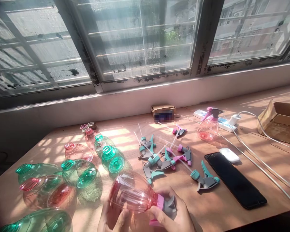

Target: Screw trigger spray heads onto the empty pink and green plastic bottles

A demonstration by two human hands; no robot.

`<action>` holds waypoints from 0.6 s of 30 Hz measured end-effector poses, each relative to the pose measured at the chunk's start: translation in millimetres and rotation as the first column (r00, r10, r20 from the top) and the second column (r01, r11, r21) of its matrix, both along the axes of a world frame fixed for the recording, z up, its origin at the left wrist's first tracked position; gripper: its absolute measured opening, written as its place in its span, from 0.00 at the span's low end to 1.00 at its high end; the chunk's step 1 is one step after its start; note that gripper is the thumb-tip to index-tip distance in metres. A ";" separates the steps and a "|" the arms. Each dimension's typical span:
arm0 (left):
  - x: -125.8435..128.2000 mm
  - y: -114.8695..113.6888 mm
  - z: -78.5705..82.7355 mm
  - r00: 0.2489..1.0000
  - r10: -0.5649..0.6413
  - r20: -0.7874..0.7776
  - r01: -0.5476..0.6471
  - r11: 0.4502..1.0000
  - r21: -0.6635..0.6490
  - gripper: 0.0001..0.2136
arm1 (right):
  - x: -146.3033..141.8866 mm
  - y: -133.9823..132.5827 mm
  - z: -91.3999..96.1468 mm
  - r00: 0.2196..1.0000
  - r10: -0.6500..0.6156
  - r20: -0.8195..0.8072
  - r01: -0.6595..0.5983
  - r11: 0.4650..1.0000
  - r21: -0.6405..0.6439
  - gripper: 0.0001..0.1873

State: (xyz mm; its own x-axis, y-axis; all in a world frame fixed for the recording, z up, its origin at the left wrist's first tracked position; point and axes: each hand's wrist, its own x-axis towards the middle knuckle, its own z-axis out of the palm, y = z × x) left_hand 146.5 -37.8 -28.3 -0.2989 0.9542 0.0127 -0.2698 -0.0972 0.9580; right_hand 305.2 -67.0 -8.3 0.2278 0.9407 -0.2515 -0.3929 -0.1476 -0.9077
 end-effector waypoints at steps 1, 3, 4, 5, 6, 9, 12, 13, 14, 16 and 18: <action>0.2 0.0 -0.4 1.000 -0.008 -0.004 0.008 1.000 0.011 0.39 | -0.3 0.5 1.5 1.000 -0.012 0.006 0.012 1.000 0.002 0.32; -0.2 -1.0 0.3 0.999 -0.047 -0.013 0.048 0.999 0.007 0.38 | -1.2 1.0 3.6 1.000 -0.019 0.009 0.019 1.000 -0.005 0.32; -0.7 -1.9 1.2 0.998 -0.067 -0.013 0.067 0.998 -0.004 0.37 | -1.7 1.0 4.0 1.000 -0.015 0.007 0.015 1.000 -0.010 0.32; -1.2 -3.0 2.4 0.997 -0.077 -0.011 0.077 0.997 -0.011 0.37 | -2.2 0.8 3.7 1.000 -0.010 0.003 0.010 1.000 -0.011 0.32; -1.7 -4.1 3.6 0.997 -0.081 -0.005 0.081 0.997 -0.018 0.37 | -2.6 0.5 2.8 1.000 -0.007 -0.004 0.006 1.000 -0.012 0.31; -3.5 -6.1 5.7 0.997 -0.073 0.023 0.073 0.997 -0.013 0.38 | -3.6 -0.6 -2.1 1.000 0.002 -0.023 -0.002 1.000 -0.002 0.31; -6.8 -3.9 3.5 0.999 -0.040 0.020 0.040 0.999 0.014 0.40 | -3.8 -0.6 -5.8 0.994 0.104 0.029 -0.105 0.994 0.036 0.28; -8.3 -2.4 1.7 1.000 -0.021 0.010 0.021 1.000 0.023 0.39 | -3.5 -0.3 -6.2 0.988 0.150 0.048 -0.151 0.988 0.039 0.28; -9.7 -0.9 -0.5 1.000 -0.007 -0.003 0.007 1.000 0.029 0.39 | -2.9 0.0 -6.2 0.982 0.182 0.054 -0.184 0.982 0.033 0.27; -12.1 1.3 -5.6 0.999 -0.008 -0.031 0.010 0.999 0.039 0.38 | -0.8 0.7 -5.4 0.983 0.182 0.029 -0.183 0.983 0.014 0.27; -12.9 1.7 -10.0 0.997 -0.057 -0.046 0.060 0.996 0.059 0.40 | 2.5 1.5 -4.7 0.991 0.131 -0.008 -0.131 0.991 0.017 0.28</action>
State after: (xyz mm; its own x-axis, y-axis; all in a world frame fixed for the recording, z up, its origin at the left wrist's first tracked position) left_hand 133.7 -36.1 -38.4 -0.2402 0.9672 0.0823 -0.2346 -0.1401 0.9619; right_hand 307.7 -65.6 -13.0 0.0998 0.9662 -0.2377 -0.3795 -0.1838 -0.9067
